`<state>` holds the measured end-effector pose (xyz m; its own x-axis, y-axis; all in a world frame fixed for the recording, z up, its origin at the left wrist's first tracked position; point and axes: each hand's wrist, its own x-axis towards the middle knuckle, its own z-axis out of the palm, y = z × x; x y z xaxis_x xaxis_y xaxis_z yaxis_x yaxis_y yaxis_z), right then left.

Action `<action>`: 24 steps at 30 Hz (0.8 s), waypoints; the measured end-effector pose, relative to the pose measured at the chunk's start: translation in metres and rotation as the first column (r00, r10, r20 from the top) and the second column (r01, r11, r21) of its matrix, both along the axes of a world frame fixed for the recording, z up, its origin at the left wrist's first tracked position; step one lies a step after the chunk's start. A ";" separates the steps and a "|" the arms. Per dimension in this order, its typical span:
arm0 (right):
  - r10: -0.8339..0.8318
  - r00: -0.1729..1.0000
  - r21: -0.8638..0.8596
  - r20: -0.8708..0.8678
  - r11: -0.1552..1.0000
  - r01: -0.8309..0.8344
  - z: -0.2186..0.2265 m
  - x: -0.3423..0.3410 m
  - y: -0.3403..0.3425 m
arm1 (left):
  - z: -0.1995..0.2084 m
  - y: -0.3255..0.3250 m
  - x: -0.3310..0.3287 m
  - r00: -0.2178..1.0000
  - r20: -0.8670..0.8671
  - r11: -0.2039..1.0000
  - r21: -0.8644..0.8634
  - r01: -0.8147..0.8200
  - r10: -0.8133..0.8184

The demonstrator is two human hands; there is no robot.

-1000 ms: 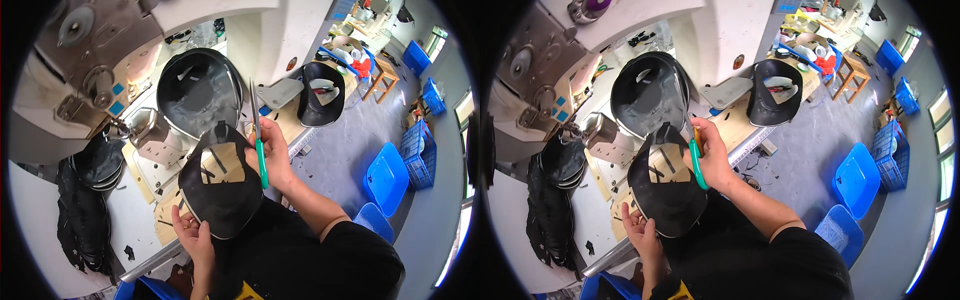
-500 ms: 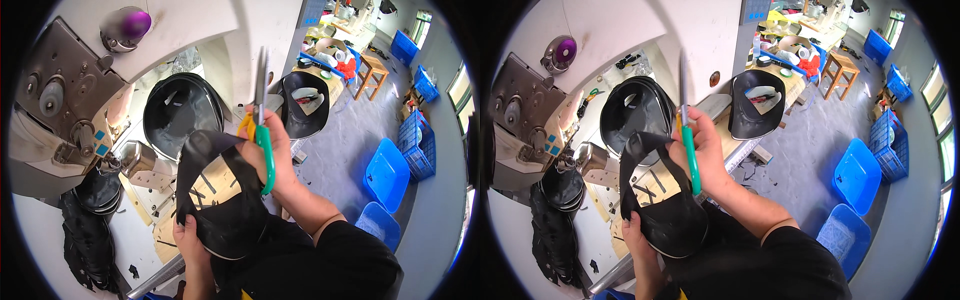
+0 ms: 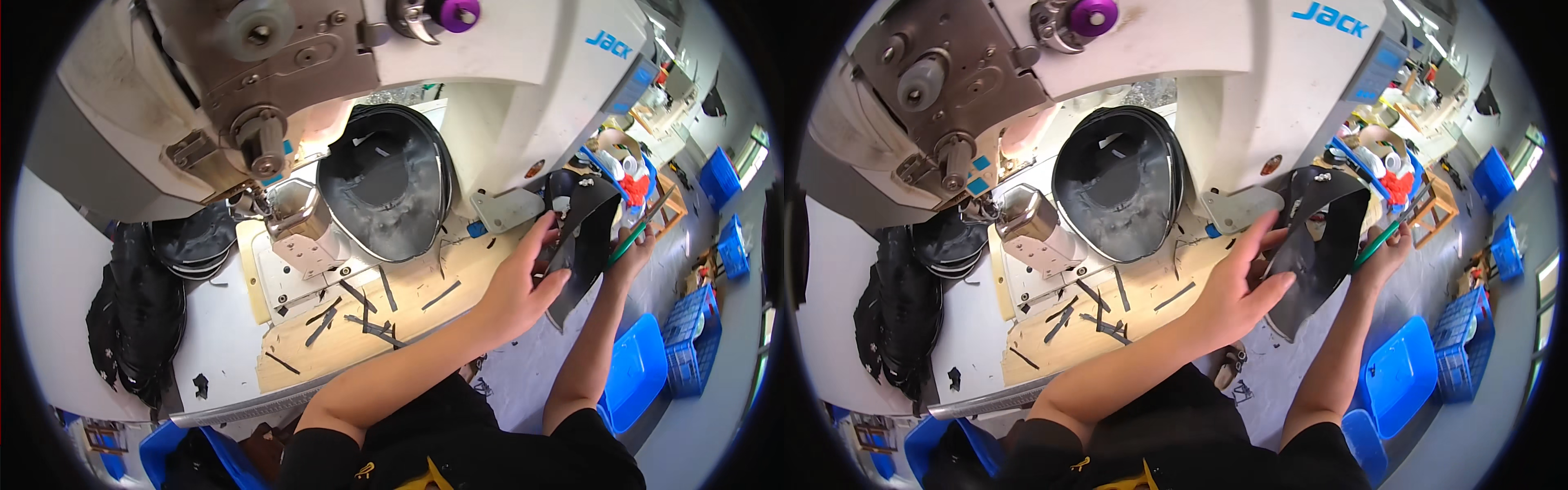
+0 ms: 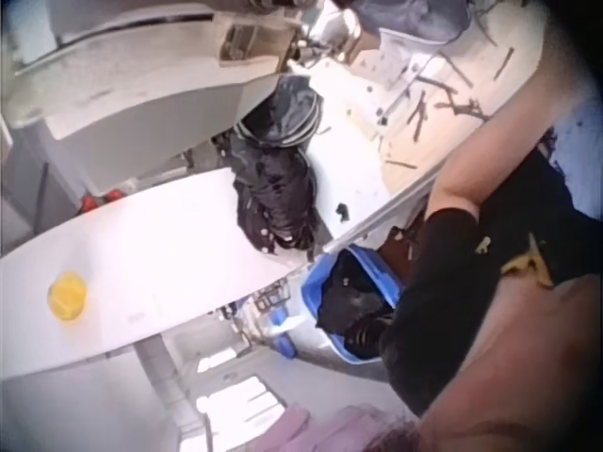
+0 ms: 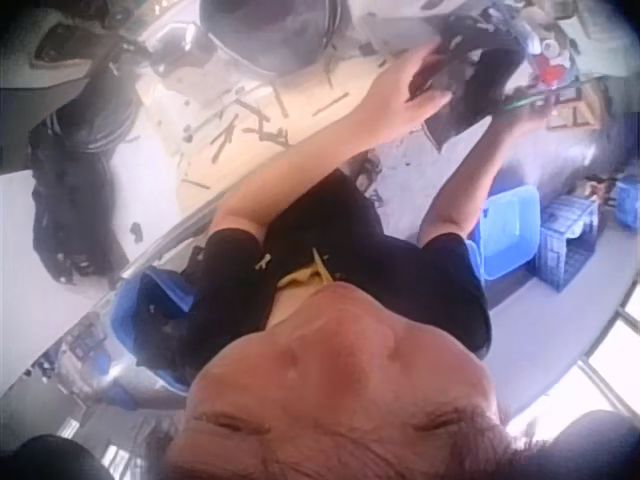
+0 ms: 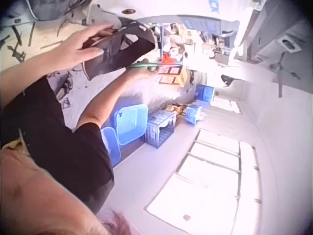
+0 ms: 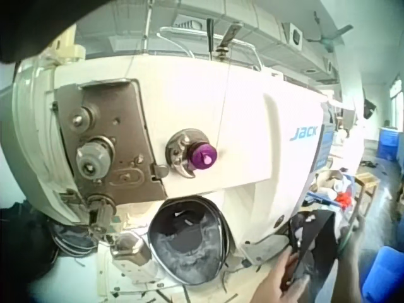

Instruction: The person uses green-handled scissors to trim excess black fabric from the edges of a shoe upper. They repeatedly pick up the item, cut along the seams, and place it back on the table or into a pile. The task involves precise cutting to shape the material.

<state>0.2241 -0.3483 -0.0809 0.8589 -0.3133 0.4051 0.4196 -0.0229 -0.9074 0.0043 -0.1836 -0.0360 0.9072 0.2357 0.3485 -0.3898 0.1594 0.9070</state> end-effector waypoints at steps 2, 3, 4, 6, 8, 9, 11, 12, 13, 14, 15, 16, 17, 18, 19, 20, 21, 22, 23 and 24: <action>-0.078 0.996 -0.320 -0.036 0.945 0.062 -0.021 0.033 -0.014 | -0.018 0.001 0.030 0.980 0.138 0.950 0.259 -0.173 0.141; -0.125 0.990 -0.410 0.068 0.901 0.142 -0.033 0.041 -0.015 | -0.032 0.001 0.043 0.984 0.097 0.943 0.285 -0.173 0.152; -0.163 0.971 -0.485 0.178 0.844 0.230 -0.044 0.046 -0.016 | -0.043 0.002 0.054 0.985 0.057 0.935 0.311 -0.170 0.161; -0.176 0.974 -0.514 0.141 0.828 0.224 -0.042 0.036 -0.002 | -0.053 0.006 0.059 0.960 -0.039 0.903 0.351 -0.248 0.279; -0.214 0.976 -0.514 0.032 0.834 0.200 -0.044 0.032 0.007 | -0.064 0.010 0.060 0.940 0.005 0.866 0.387 -0.316 0.340; -0.240 0.971 -0.514 -0.025 0.836 0.193 -0.046 0.032 0.007 | -0.069 0.011 0.061 0.932 0.025 0.849 0.404 -0.341 0.363; -0.151 0.988 -0.404 -0.010 0.905 0.134 -0.059 0.038 0.008 | -0.071 0.000 0.071 0.880 0.086 0.826 0.312 -0.469 0.467; -0.069 0.996 -0.320 -0.061 0.946 0.046 -0.061 0.038 0.009 | -0.072 -0.004 0.077 0.867 0.065 0.826 0.276 -0.491 0.494; 0.017 0.994 -0.230 -0.104 0.972 -0.040 -0.062 0.037 0.011 | -0.072 -0.006 0.081 0.853 0.044 0.824 0.239 -0.514 0.520; 0.030 0.994 -0.235 -0.107 0.970 -0.055 -0.059 0.031 0.015 | -0.075 -0.004 0.086 0.854 -0.010 0.838 0.197 -0.509 0.521; 0.043 0.993 -0.240 -0.110 0.968 -0.069 -0.053 0.021 0.021 | -0.080 -0.001 0.087 0.835 -0.043 0.832 0.131 -0.539 0.548; 0.057 0.992 -0.245 -0.113 0.966 -0.083 -0.051 0.016 0.025 | -0.084 0.002 0.087 0.816 -0.077 0.819 0.066 -0.569 0.573; 0.068 0.987 -0.235 -0.148 0.967 -0.101 -0.052 0.016 0.023 | -0.088 0.005 0.088 0.801 -0.112 0.806 0.003 -0.591 0.588; 0.080 0.980 -0.224 -0.182 0.967 -0.120 -0.053 0.016 0.021 | -0.090 0.005 0.091 0.796 -0.044 0.788 -0.119 -0.604 0.603; 0.094 0.972 -0.212 -0.216 0.967 -0.140 -0.056 0.016 0.019 | -0.093 0.006 0.089 0.835 -0.146 0.839 -0.045 -0.542 0.531; 0.135 0.976 -0.085 -0.171 0.985 -0.151 -0.062 0.020 0.016 | -0.087 0.008 0.081 0.857 -0.249 0.887 0.020 -0.462 0.452; 0.170 0.978 0.043 -0.120 0.985 -0.166 -0.070 0.024 0.015 | -0.084 0.010 0.074 0.858 -0.354 0.926 0.075 -0.371 0.372; 0.196 0.978 0.169 -0.064 0.968 -0.183 -0.075 0.027 0.012 | -0.086 0.008 0.069 0.861 -0.264 0.899 0.194 -0.393 0.434; 0.201 0.980 0.182 0.004 0.963 -0.199 -0.073 0.024 0.012 | -0.091 0.003 0.063 0.860 -0.165 0.854 0.304 -0.422 0.484; 0.202 0.977 0.193 0.073 0.958 -0.213 -0.071 0.021 0.014 | -0.094 0.001 0.059 0.854 -0.058 0.795 0.405 -0.453 0.516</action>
